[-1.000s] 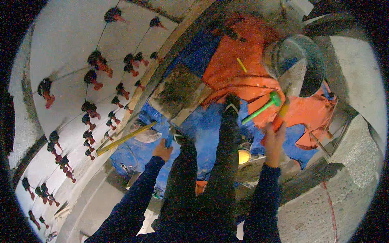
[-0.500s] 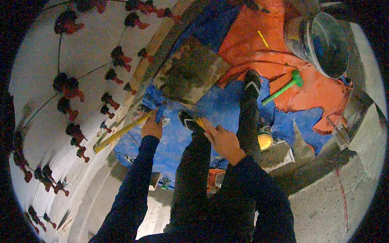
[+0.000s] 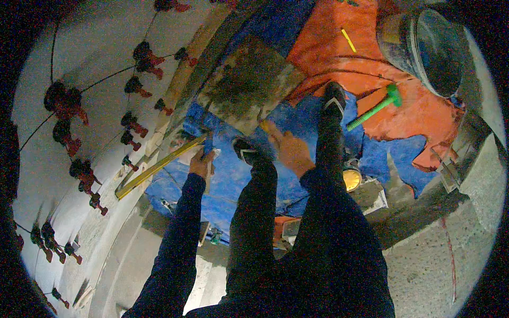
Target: The person installs a white ceramic tile on a wall using red tile leveling clips. They apply mortar with a trowel, position the tile, tap it with a green rubber mallet, and use a spirit level to check alignment. The person continues to apply mortar and adjust the tile throughout the clip.
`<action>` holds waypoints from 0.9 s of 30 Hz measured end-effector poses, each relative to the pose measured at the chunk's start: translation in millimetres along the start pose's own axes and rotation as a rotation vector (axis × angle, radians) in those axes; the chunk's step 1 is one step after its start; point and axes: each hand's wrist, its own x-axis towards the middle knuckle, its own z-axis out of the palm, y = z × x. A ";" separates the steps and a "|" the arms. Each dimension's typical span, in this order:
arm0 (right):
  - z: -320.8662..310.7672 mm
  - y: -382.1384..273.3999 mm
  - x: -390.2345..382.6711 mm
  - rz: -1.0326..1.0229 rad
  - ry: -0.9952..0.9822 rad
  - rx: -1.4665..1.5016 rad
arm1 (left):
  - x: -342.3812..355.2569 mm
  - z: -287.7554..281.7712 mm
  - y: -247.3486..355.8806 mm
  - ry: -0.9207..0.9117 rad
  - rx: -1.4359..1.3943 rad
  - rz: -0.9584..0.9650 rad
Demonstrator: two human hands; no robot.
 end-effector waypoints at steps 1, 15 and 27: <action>0.2 -4.4 -13.5 -0.037 0.017 -0.018 | 0.7 1.2 4.4 -0.088 -0.220 -0.067; 34.5 23.4 56.4 -0.031 0.045 -0.080 | -61.3 58.2 33.6 -0.478 -0.858 -0.104; -34.0 11.6 47.7 0.355 -0.486 1.536 | -72.2 57.9 43.4 -0.201 -0.350 -0.093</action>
